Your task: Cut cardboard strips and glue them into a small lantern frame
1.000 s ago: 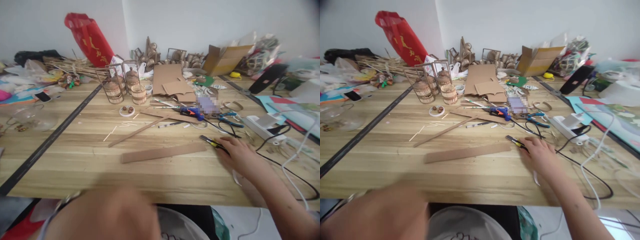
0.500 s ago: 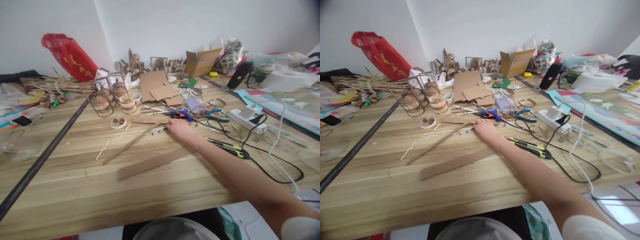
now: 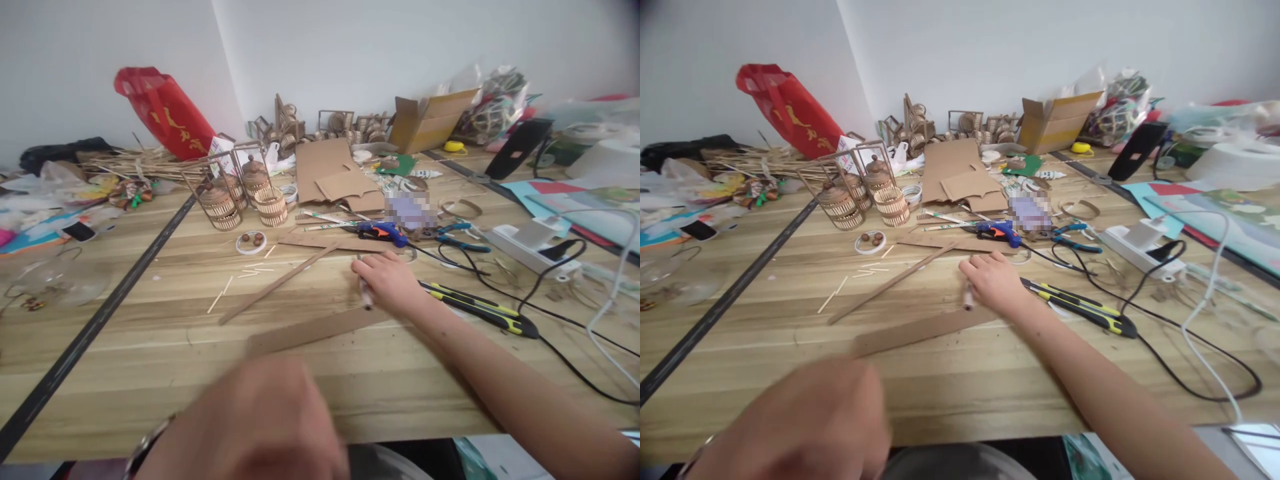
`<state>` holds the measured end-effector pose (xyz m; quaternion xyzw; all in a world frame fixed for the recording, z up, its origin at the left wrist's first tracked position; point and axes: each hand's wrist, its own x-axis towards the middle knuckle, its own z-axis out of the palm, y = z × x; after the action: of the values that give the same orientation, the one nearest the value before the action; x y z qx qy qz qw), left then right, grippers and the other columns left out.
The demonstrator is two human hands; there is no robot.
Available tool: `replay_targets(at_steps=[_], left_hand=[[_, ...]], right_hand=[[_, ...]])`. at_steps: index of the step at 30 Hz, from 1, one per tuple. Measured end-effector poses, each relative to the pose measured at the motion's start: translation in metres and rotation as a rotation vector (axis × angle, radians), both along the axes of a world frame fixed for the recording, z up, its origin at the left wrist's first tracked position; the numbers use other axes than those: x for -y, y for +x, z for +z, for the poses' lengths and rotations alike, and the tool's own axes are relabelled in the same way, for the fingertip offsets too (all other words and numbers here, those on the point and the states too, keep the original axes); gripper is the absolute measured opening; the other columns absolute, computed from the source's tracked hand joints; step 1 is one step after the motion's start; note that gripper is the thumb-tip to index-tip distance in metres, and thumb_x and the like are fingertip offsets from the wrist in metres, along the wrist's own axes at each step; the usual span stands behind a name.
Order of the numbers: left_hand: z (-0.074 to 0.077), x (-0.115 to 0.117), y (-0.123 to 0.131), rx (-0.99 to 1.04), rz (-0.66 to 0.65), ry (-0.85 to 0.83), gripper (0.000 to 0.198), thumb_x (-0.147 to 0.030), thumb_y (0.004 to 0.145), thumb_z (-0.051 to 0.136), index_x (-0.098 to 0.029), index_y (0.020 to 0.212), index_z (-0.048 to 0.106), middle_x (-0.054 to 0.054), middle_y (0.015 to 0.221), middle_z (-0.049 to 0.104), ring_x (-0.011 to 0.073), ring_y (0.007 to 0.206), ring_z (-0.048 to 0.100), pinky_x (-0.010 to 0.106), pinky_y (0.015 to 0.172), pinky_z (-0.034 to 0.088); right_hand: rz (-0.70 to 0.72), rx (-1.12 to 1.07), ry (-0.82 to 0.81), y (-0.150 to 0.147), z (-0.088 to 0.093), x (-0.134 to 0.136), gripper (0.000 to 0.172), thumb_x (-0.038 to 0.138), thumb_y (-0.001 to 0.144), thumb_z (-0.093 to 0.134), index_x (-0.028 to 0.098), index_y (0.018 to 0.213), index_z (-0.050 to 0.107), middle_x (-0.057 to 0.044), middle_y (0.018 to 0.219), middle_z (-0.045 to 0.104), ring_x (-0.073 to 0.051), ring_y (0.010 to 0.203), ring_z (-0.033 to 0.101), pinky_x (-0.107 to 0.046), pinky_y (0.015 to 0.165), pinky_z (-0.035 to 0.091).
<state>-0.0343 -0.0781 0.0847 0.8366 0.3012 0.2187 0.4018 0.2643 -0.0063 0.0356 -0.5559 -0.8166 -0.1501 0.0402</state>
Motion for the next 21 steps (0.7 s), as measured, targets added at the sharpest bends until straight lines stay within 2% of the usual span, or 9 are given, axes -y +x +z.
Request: replay_targets(at_steps=[3, 5, 7, 9, 12, 14, 17, 18, 21], left_hand=[[-0.011, -0.054, 0.023, -0.112, 0.178, 0.141, 0.016, -0.026, 0.094, 0.055, -0.022, 0.096, 0.07, 0.008, 0.102, 0.068, 0.0284, 0.104, 0.058, 0.046, 0.093, 0.048], [-0.023, -0.083, 0.034, -0.488, 0.365, 0.457, 0.015, -0.018, 0.091, 0.058, -0.015, 0.099, 0.069, 0.013, 0.104, 0.067, 0.0319, 0.104, 0.057, 0.048, 0.092, 0.046], [-0.035, -0.102, 0.038, -0.766, 0.451, 0.586, 0.019, -0.017, 0.087, 0.062, -0.011, 0.105, 0.068, 0.016, 0.103, 0.067, 0.0329, 0.101, 0.058, 0.044, 0.085, 0.048], [-0.045, -0.111, 0.038, -0.865, 0.453, 0.639, 0.016, -0.016, 0.089, 0.06, -0.011, 0.101, 0.068, 0.014, 0.1, 0.067, 0.031, 0.098, 0.06, 0.04, 0.082, 0.048], [-0.05, -0.113, 0.033, -0.87, 0.448, 0.65, 0.014, -0.015, 0.091, 0.055, -0.013, 0.091, 0.07, 0.012, 0.095, 0.068, 0.0289, 0.094, 0.061, 0.038, 0.081, 0.047], [-0.047, -0.11, 0.029, -0.861, 0.472, 0.677, 0.016, -0.015, 0.092, 0.054, -0.014, 0.092, 0.07, 0.012, 0.095, 0.067, 0.0295, 0.094, 0.06, 0.039, 0.08, 0.047], [-0.041, -0.107, 0.023, -0.798, 0.526, 0.845, 0.017, -0.014, 0.092, 0.054, -0.015, 0.097, 0.07, 0.011, 0.097, 0.067, 0.0307, 0.094, 0.058, 0.042, 0.078, 0.047], [-0.039, -0.107, 0.022, -0.752, 0.542, 0.921, 0.017, -0.013, 0.091, 0.055, -0.016, 0.099, 0.07, 0.011, 0.098, 0.067, 0.0308, 0.095, 0.057, 0.042, 0.077, 0.047], [-0.033, -0.108, 0.019, -0.581, 0.567, 1.079, 0.017, -0.013, 0.09, 0.057, -0.018, 0.101, 0.07, 0.009, 0.103, 0.068, 0.0298, 0.1, 0.055, 0.042, 0.081, 0.048]], right_hand=[[0.016, -0.008, 0.029, 0.006, -0.005, 0.001, 0.017, 0.009, 0.086, 0.05, 0.016, 0.094, 0.063, -0.007, 0.081, 0.067, -0.02, 0.075, 0.057, -0.033, 0.075, 0.027], [0.031, -0.016, 0.048, 0.009, -0.01, 0.0, 0.016, 0.01, 0.086, 0.05, 0.015, 0.093, 0.063, -0.007, 0.081, 0.067, -0.02, 0.076, 0.058, -0.033, 0.075, 0.028], [0.054, -0.025, 0.061, 0.01, -0.014, -0.001, 0.014, 0.011, 0.087, 0.052, 0.015, 0.092, 0.064, -0.006, 0.082, 0.067, -0.02, 0.077, 0.059, -0.034, 0.075, 0.028], [0.082, -0.036, 0.069, 0.011, -0.018, -0.002, 0.016, 0.012, 0.088, 0.051, 0.017, 0.093, 0.066, -0.005, 0.082, 0.068, -0.02, 0.078, 0.059, -0.033, 0.075, 0.029], [0.092, -0.063, 0.092, 0.011, -0.021, -0.001, 0.025, 0.014, 0.091, 0.049, 0.018, 0.108, 0.067, -0.006, 0.09, 0.069, -0.021, 0.083, 0.06, -0.033, 0.076, 0.033], [0.063, -0.116, 0.179, 0.011, -0.019, 0.0, 0.031, 0.019, 0.094, 0.047, 0.017, 0.119, 0.064, -0.011, 0.105, 0.068, -0.024, 0.093, 0.059, -0.034, 0.08, 0.036], [0.015, -0.244, 0.355, 0.012, -0.013, 0.002, 0.037, 0.03, 0.096, 0.048, 0.016, 0.128, 0.06, -0.016, 0.128, 0.062, -0.029, 0.114, 0.052, -0.04, 0.093, 0.036], [0.012, -0.297, 0.361, 0.013, -0.011, 0.002, 0.038, 0.033, 0.096, 0.049, 0.016, 0.129, 0.06, -0.016, 0.131, 0.061, -0.03, 0.118, 0.05, -0.042, 0.096, 0.034], [0.045, -0.505, 0.086, 0.013, -0.007, 0.004, 0.032, 0.037, 0.096, 0.048, 0.018, 0.113, 0.067, -0.013, 0.112, 0.07, -0.029, 0.109, 0.056, -0.044, 0.094, 0.036]])
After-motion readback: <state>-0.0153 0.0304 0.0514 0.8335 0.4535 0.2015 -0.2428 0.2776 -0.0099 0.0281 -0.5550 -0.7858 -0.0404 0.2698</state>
